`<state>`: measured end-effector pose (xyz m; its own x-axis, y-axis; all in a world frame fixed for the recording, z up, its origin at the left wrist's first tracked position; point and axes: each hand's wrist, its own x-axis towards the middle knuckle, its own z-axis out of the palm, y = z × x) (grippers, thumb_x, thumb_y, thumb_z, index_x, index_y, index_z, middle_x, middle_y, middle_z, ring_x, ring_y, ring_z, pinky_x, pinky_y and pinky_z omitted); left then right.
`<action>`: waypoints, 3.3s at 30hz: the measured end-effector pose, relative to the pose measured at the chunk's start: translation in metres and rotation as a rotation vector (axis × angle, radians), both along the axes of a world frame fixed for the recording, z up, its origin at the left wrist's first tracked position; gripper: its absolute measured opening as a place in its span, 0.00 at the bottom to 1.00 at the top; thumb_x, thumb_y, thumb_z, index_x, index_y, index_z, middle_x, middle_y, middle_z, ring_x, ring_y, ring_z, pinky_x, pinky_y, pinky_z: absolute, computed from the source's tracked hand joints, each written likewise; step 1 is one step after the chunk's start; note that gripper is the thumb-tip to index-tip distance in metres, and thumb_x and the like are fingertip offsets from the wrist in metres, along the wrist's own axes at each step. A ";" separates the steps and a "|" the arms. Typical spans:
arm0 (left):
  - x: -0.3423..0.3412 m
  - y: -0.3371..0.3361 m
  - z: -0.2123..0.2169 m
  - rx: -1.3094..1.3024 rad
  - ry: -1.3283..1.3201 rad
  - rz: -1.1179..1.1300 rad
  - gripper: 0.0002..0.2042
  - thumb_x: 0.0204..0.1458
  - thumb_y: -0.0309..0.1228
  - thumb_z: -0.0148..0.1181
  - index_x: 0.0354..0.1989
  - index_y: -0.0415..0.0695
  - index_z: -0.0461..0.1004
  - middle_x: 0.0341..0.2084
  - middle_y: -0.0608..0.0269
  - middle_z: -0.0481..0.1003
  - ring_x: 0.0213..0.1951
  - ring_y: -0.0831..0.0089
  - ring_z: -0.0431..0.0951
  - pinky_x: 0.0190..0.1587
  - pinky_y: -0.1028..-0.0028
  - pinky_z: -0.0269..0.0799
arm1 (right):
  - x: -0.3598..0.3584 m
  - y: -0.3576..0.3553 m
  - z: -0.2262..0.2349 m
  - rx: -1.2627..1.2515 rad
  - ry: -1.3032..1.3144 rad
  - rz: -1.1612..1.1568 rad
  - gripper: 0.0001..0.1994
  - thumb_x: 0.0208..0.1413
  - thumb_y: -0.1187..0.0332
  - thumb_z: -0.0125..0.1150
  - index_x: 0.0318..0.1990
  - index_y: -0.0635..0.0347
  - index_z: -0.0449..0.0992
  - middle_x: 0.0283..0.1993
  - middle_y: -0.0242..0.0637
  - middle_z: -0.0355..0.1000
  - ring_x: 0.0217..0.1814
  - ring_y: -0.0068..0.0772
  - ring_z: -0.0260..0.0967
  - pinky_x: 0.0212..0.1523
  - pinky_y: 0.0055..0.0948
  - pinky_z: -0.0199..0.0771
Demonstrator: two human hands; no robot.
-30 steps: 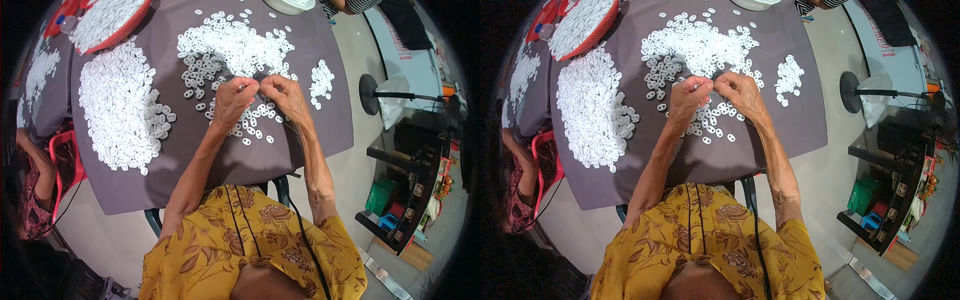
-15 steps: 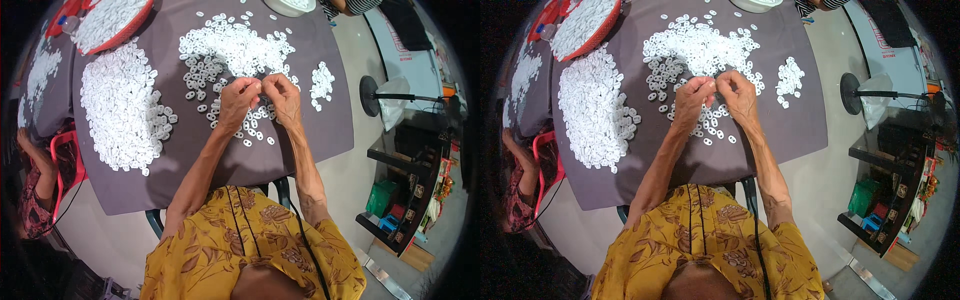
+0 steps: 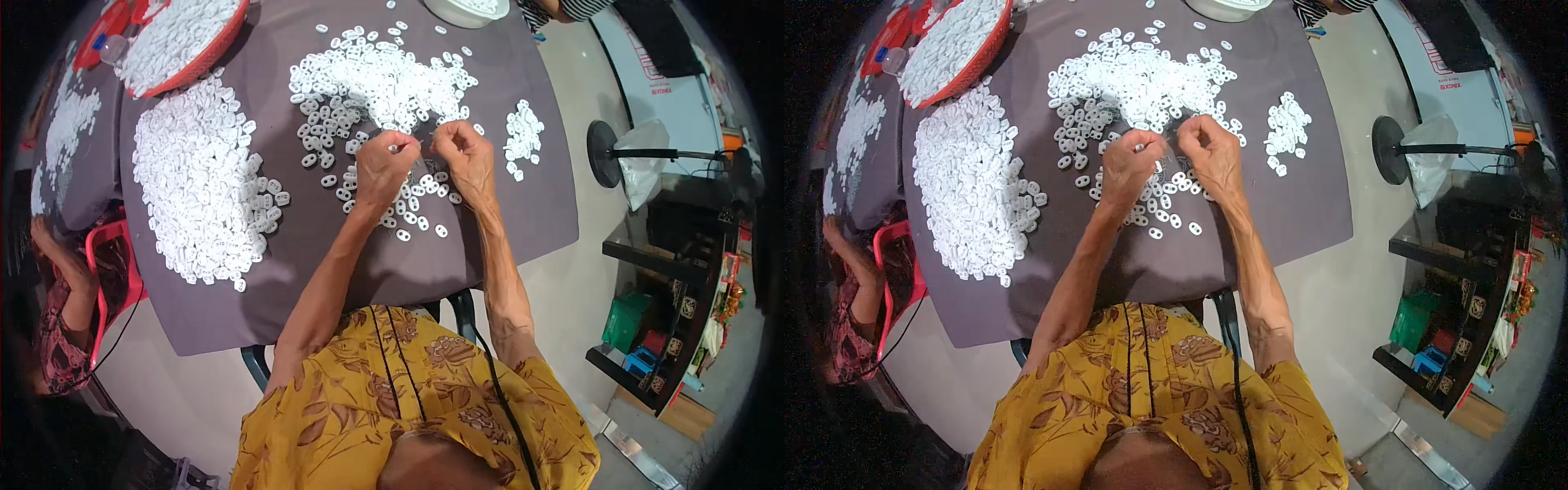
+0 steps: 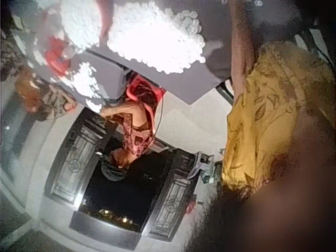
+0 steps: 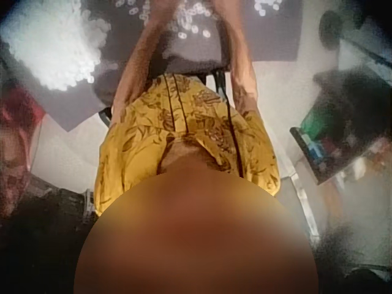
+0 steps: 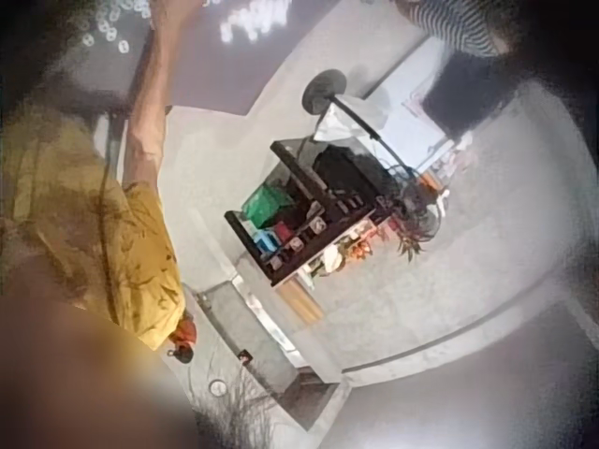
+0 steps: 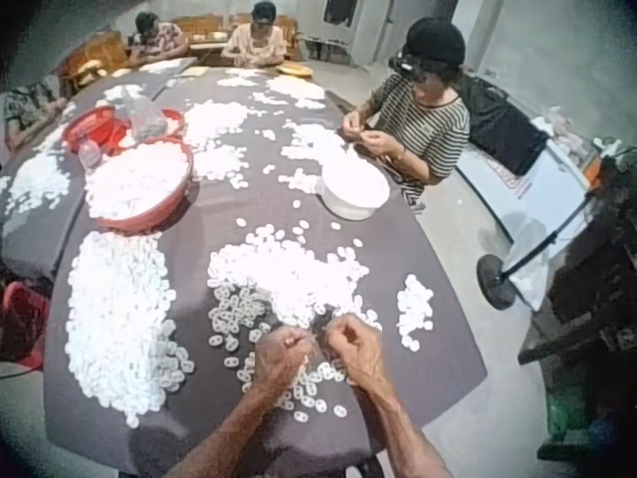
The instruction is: The person sorts through small white plastic buttons or components on a table by hand.
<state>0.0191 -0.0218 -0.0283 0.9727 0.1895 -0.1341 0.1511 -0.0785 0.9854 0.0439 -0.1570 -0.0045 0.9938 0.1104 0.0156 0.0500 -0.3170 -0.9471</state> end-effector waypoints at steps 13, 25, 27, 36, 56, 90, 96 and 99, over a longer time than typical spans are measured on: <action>-0.004 0.018 0.015 -0.994 0.153 -0.160 0.22 0.49 0.28 0.52 0.48 0.23 0.58 0.41 0.42 0.67 0.42 0.64 0.72 0.45 0.72 0.71 | -0.012 -0.003 0.042 -0.273 -0.131 0.121 0.05 0.45 0.73 0.55 0.26 0.67 0.71 0.23 0.35 0.69 0.27 0.24 0.65 0.30 0.23 0.65; -0.010 0.014 0.039 -0.767 0.090 -0.109 0.14 0.46 0.24 0.58 0.40 0.31 0.69 0.31 0.53 0.75 0.32 0.70 0.77 0.36 0.76 0.74 | -0.006 -0.004 0.054 -0.190 -0.072 0.220 0.03 0.47 0.76 0.54 0.28 0.66 0.71 0.26 0.32 0.70 0.29 0.20 0.65 0.31 0.20 0.65; -0.011 0.014 0.043 -0.786 0.042 -0.101 0.11 0.45 0.24 0.59 0.37 0.32 0.71 0.29 0.53 0.75 0.31 0.70 0.77 0.35 0.77 0.74 | -0.006 -0.008 0.054 -0.136 -0.018 0.227 0.03 0.47 0.76 0.53 0.29 0.66 0.71 0.27 0.32 0.70 0.30 0.19 0.65 0.32 0.19 0.65; -0.014 0.014 0.051 -0.735 -0.024 -0.107 0.11 0.44 0.23 0.59 0.36 0.32 0.71 0.28 0.54 0.75 0.29 0.71 0.77 0.33 0.75 0.75 | -0.010 -0.009 0.059 -0.058 0.040 0.245 0.02 0.48 0.78 0.53 0.29 0.65 0.71 0.30 0.31 0.69 0.33 0.19 0.65 0.35 0.19 0.65; -0.016 0.009 0.048 -0.654 -0.057 -0.086 0.10 0.46 0.26 0.57 0.36 0.33 0.72 0.26 0.59 0.75 0.28 0.78 0.75 0.31 0.81 0.73 | -0.012 -0.004 0.061 -0.157 -0.101 0.236 0.01 0.45 0.78 0.53 0.27 0.65 0.71 0.27 0.31 0.69 0.31 0.19 0.65 0.34 0.20 0.65; -0.014 0.003 0.043 -0.728 0.015 0.020 0.09 0.45 0.23 0.57 0.35 0.31 0.72 0.26 0.57 0.75 0.26 0.76 0.75 0.30 0.80 0.73 | -0.007 -0.001 0.056 -0.150 -0.070 0.250 0.01 0.48 0.77 0.54 0.28 0.66 0.71 0.26 0.32 0.70 0.28 0.21 0.66 0.32 0.20 0.66; -0.012 0.004 0.042 -0.790 0.053 0.075 0.09 0.46 0.23 0.58 0.35 0.32 0.72 0.27 0.59 0.74 0.28 0.76 0.75 0.33 0.81 0.73 | -0.016 -0.003 0.043 0.082 0.076 0.103 0.04 0.49 0.75 0.56 0.31 0.66 0.73 0.27 0.32 0.71 0.30 0.19 0.66 0.34 0.19 0.66; -0.014 0.004 0.041 -0.797 0.056 0.101 0.08 0.46 0.23 0.58 0.34 0.33 0.72 0.27 0.61 0.74 0.29 0.78 0.74 0.35 0.81 0.71 | -0.019 0.006 0.041 -0.059 0.014 0.110 0.04 0.49 0.73 0.57 0.28 0.66 0.73 0.25 0.30 0.71 0.30 0.18 0.66 0.32 0.18 0.65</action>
